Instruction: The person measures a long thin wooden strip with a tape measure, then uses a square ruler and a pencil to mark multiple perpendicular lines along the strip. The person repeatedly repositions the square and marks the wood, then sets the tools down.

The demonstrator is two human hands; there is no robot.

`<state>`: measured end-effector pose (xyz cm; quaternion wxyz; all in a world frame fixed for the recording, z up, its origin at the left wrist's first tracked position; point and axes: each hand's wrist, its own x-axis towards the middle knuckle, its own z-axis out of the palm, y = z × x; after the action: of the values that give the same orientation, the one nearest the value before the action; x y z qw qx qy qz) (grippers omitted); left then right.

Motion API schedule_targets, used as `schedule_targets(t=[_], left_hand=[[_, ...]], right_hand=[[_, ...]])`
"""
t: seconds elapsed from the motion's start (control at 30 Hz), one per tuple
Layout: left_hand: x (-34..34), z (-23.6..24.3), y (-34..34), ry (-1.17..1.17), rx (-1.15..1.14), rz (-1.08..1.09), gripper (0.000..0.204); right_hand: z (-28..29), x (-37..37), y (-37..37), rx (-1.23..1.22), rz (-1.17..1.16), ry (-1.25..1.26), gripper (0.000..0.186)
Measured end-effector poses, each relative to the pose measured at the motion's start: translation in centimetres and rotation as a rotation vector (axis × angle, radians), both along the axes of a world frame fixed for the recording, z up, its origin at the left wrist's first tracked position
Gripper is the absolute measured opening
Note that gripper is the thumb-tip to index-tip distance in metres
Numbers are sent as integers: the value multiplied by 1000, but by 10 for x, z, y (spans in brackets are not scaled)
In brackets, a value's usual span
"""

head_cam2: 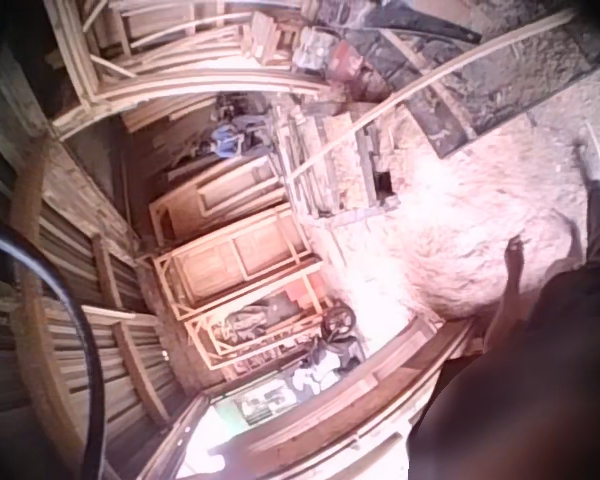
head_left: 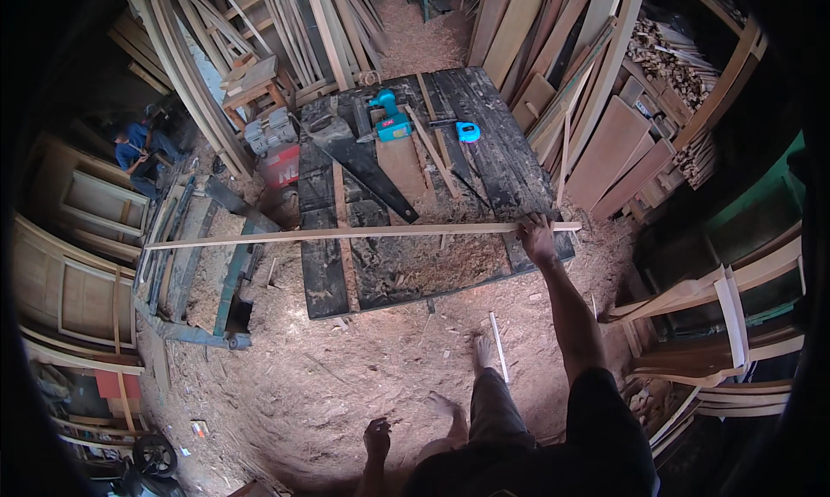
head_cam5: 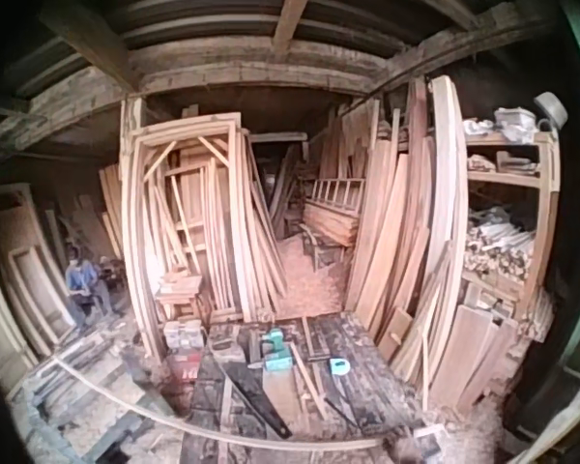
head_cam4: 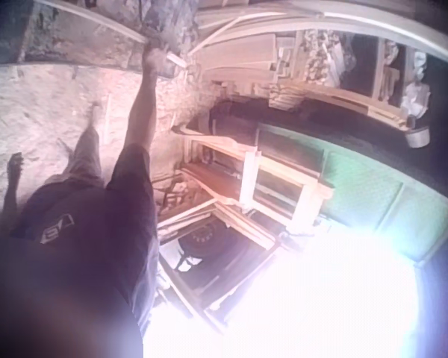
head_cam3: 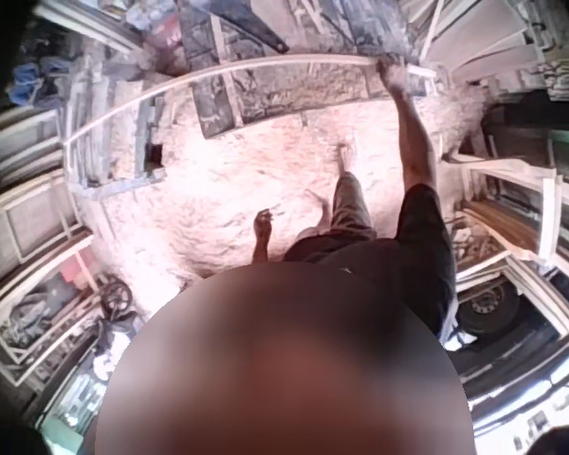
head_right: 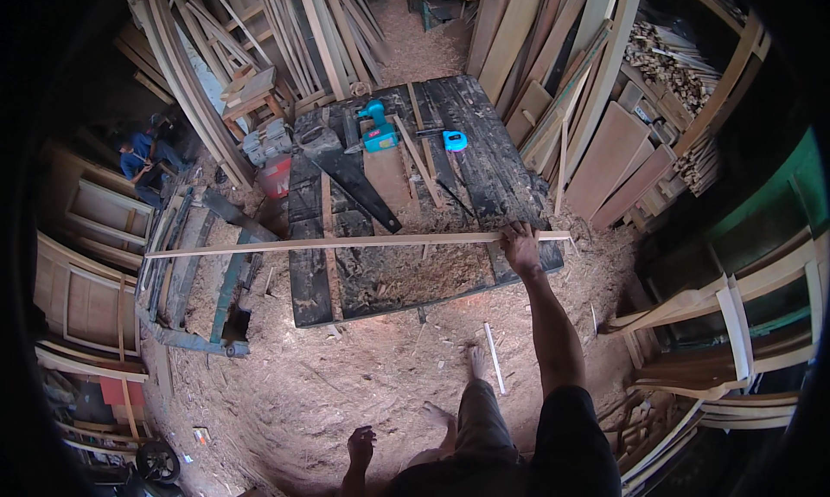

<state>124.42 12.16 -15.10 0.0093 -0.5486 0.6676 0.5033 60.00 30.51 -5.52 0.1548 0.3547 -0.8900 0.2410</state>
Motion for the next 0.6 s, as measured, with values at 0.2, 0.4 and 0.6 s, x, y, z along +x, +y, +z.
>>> schedule_targets(t=[0.2, 0.4, 0.6], left_hand=[[-140, 43, -22, 105, -149, -132, 25], [-203, 47, 3, 79, -120, -59, 22], [-169, 38, 71, 37, 166, 207, 23]], right_hand=[[5, -32, 28, -37, -55, -217, 35], [35, -65, -41, -378, 72, -290, 23], [43, -88, -173, -288, 303, -462, 20]])
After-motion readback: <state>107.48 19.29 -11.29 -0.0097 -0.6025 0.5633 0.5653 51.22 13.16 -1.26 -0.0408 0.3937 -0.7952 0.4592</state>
